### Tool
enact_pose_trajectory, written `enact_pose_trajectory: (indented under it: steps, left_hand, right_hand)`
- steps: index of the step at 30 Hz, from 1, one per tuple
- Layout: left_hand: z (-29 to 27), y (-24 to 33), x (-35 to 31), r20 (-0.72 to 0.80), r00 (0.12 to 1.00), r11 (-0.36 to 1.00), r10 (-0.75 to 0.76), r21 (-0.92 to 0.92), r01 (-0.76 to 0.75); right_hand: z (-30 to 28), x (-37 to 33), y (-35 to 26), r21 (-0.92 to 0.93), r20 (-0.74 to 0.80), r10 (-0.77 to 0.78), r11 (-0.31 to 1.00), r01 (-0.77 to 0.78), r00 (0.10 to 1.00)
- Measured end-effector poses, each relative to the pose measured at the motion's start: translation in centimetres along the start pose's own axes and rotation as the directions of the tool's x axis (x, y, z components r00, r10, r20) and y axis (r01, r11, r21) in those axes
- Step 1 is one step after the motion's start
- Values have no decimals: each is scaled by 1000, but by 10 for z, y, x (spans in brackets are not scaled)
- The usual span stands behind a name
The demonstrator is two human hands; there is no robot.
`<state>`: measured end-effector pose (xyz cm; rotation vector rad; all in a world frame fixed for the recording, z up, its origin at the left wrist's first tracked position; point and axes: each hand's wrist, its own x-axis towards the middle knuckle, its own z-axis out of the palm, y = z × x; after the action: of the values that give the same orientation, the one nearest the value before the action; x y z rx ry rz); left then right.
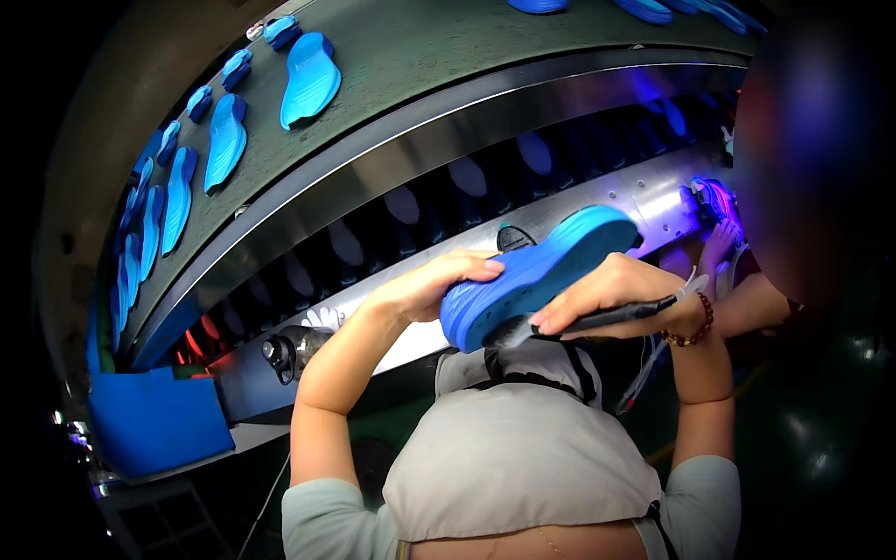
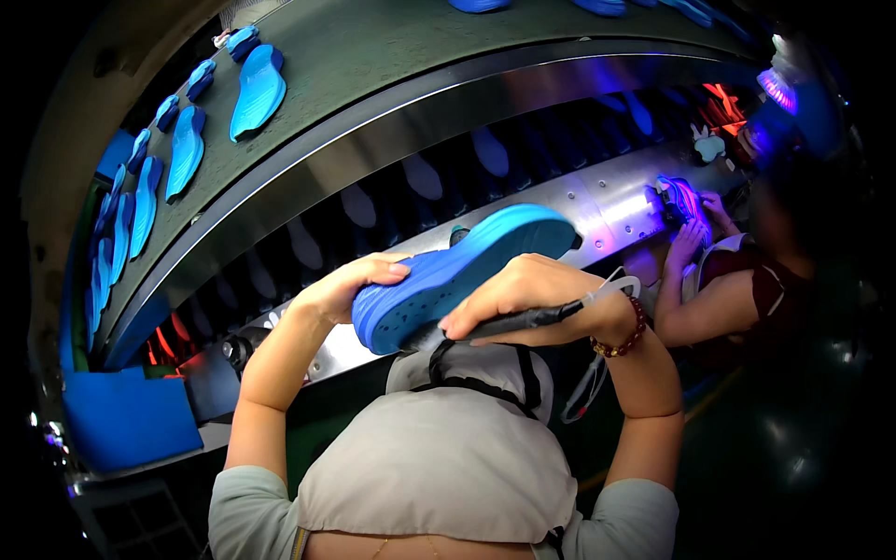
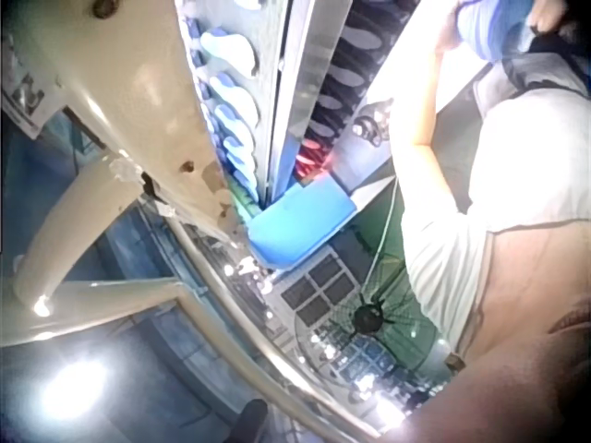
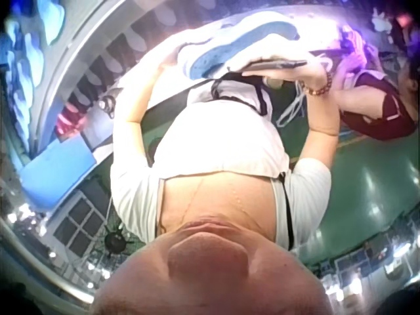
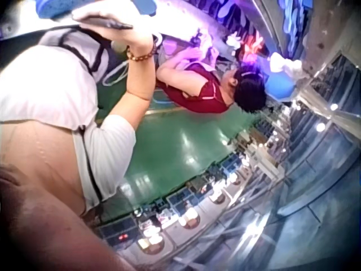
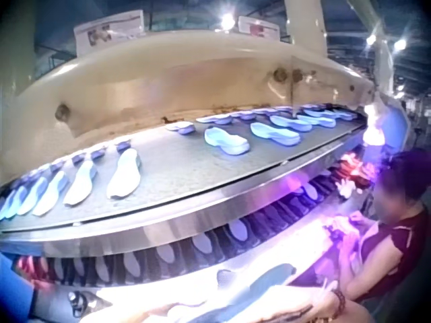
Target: The person applies adhesive to the underside of blue shoe soles using a brush, picking them up from a conveyor belt and placing them back down after application.
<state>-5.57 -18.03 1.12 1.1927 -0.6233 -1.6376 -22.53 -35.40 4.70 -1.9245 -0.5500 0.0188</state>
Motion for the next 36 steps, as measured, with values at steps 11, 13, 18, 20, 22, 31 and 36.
enact_pose_trajectory:
  steps: [11,13,18,20,22,31,36]
  left_hand:
    - [-10,-3,-20,-254,966,958,-58,-286,-18]
    - [-27,-11,-21,-242,970,953,-8,-296,-66]
    - [-29,-4,-33,-350,929,908,122,-338,-247]
    - [-36,-4,-31,-381,924,800,40,-542,-258]
    - [-52,-36,-8,-204,896,614,394,-667,-422]
    - [-4,-54,52,-292,848,568,441,-642,-516]
    - [-12,-52,35,-276,821,493,500,-689,-531]
  right_hand:
    - [-1,-18,6,-61,-146,4,998,-13,989]
    - [-4,-19,18,19,-350,21,1000,-15,936]
    - [6,-24,-2,-84,-253,29,995,-52,967]
    - [8,-24,-10,-36,-306,-40,999,30,951]
    - [13,-18,-10,-5,-423,-30,1000,31,906]
    - [45,15,42,-379,-584,-189,924,-59,790]
    - [53,-7,4,-291,-246,-121,956,46,962]
